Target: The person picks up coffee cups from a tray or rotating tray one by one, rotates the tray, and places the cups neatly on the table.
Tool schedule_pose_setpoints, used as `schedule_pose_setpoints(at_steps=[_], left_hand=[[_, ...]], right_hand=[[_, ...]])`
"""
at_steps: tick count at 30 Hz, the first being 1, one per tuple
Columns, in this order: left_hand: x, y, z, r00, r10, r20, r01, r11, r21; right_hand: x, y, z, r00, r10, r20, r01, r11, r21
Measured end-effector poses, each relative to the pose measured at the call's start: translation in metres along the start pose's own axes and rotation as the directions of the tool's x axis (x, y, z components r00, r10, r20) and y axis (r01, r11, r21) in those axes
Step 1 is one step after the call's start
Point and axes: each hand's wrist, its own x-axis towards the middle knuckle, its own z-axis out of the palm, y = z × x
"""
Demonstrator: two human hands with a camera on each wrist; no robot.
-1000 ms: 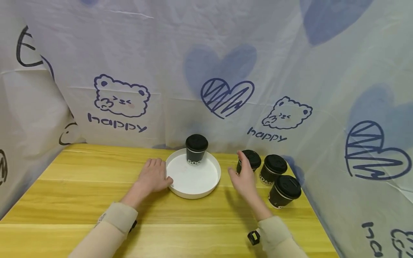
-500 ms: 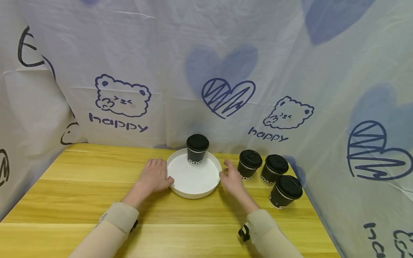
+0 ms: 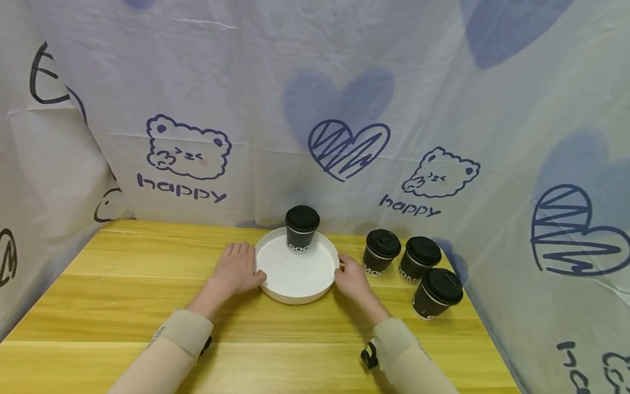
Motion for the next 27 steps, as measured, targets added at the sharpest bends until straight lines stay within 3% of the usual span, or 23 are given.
schedule_pose_setpoints(at_steps=[7, 13, 21, 27], left_hand=[[0.001, -0.002, -0.001, 1.0, -0.021, 0.022, 0.022, 0.998, -0.06], [0.0, -0.005, -0.005, 0.998, -0.065, 0.026, 0.068, 0.978, -0.196], [-0.002, -0.003, -0.008, 0.99, -0.144, 0.006, 0.136, 0.922, -0.363], [-0.006, 0.006, -0.01, 0.966, -0.257, 0.001, 0.229, 0.859, -0.458]], right_hand=[[-0.001, 0.001, 0.0, 1.0, 0.011, 0.004, -0.011, 1.0, -0.008], [-0.004, -0.001, 0.0, 1.0, 0.024, -0.002, -0.024, 1.0, 0.009], [-0.009, -0.001, 0.0, 0.999, 0.053, -0.011, -0.053, 0.998, 0.046], [-0.015, -0.006, -0.001, 0.997, 0.079, -0.005, -0.079, 0.994, 0.072]])
